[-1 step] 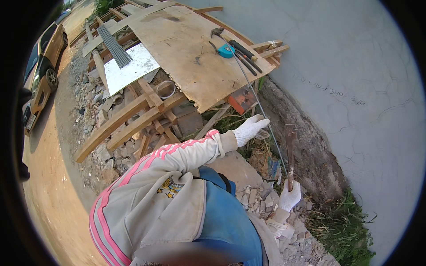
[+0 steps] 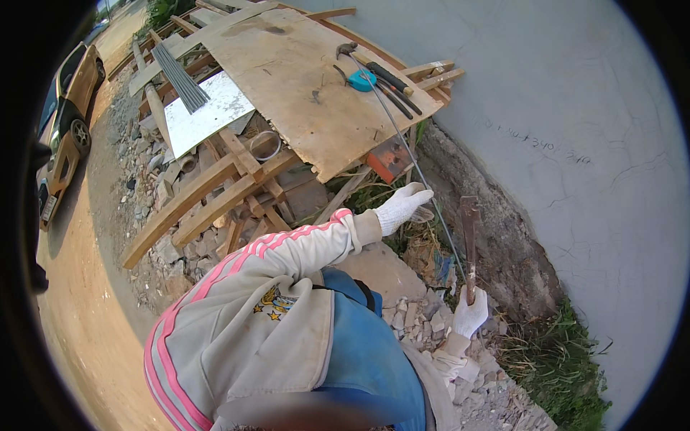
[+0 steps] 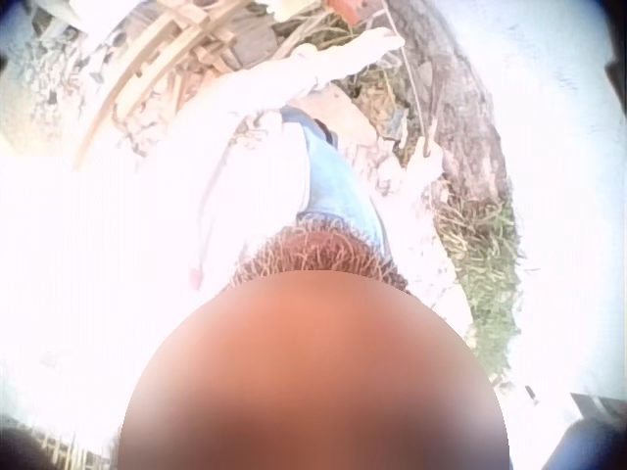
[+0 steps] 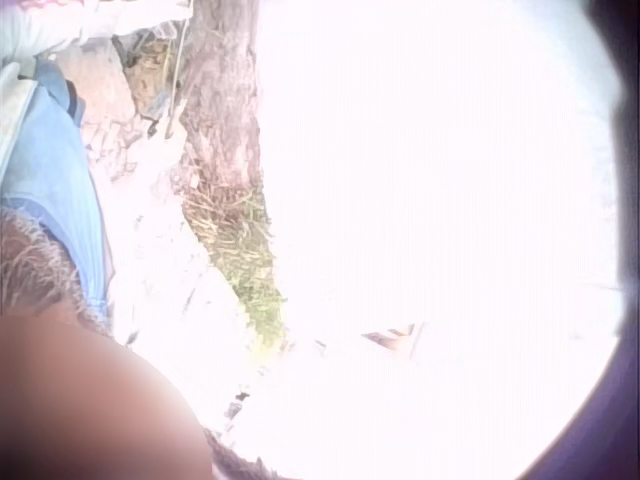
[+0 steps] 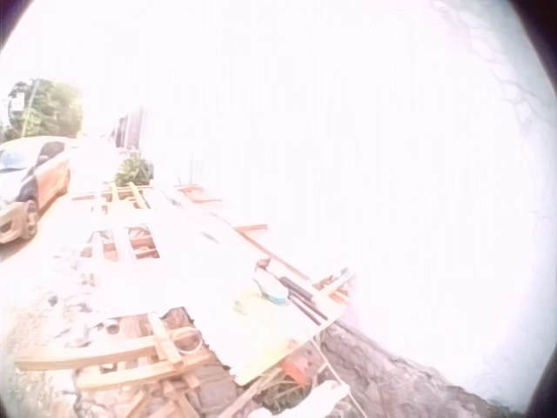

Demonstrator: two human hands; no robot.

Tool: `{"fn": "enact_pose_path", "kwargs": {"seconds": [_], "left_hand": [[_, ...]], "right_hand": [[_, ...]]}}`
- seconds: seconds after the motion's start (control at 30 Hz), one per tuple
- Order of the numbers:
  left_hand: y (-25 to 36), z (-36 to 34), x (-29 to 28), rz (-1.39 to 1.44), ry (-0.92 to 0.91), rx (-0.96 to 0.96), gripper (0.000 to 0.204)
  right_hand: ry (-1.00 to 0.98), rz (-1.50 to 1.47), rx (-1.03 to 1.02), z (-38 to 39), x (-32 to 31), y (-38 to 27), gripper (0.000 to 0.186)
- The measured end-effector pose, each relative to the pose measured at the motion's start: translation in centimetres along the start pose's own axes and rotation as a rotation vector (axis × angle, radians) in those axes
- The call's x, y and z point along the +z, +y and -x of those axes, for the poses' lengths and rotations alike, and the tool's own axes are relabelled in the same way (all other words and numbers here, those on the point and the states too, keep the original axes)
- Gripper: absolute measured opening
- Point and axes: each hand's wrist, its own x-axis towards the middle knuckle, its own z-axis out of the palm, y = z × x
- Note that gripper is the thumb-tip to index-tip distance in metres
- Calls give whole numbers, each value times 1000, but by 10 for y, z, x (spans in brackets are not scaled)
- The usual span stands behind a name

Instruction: The person repeatedly bends metal rods into U-shapes using a crowbar and a wooden workbench. They position each rod, lever it with the crowbar, and then inspect the bent shape before repeating the process.

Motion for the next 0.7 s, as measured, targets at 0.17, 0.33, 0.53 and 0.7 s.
{"fn": "enact_pose_path", "kwargs": {"seconds": [0.17, 0.33, 0.53, 0.7], "left_hand": [[12, 6, -12, 121, -6, -125, 48], [23, 0, -23, 2, -63, -147, 52], [48, 20, -61, -311, -40, 134, 42], [103, 12, -115, -469, 310, 515, 34]], "right_hand": [[10, 43, -54, -22, 6, 0, 17], [-45, 139, -102, -49, 2, 2, 20], [-80, 148, -97, -68, 11, -9, 18], [-76, 159, -130, -55, 23, -42, 16]]}}
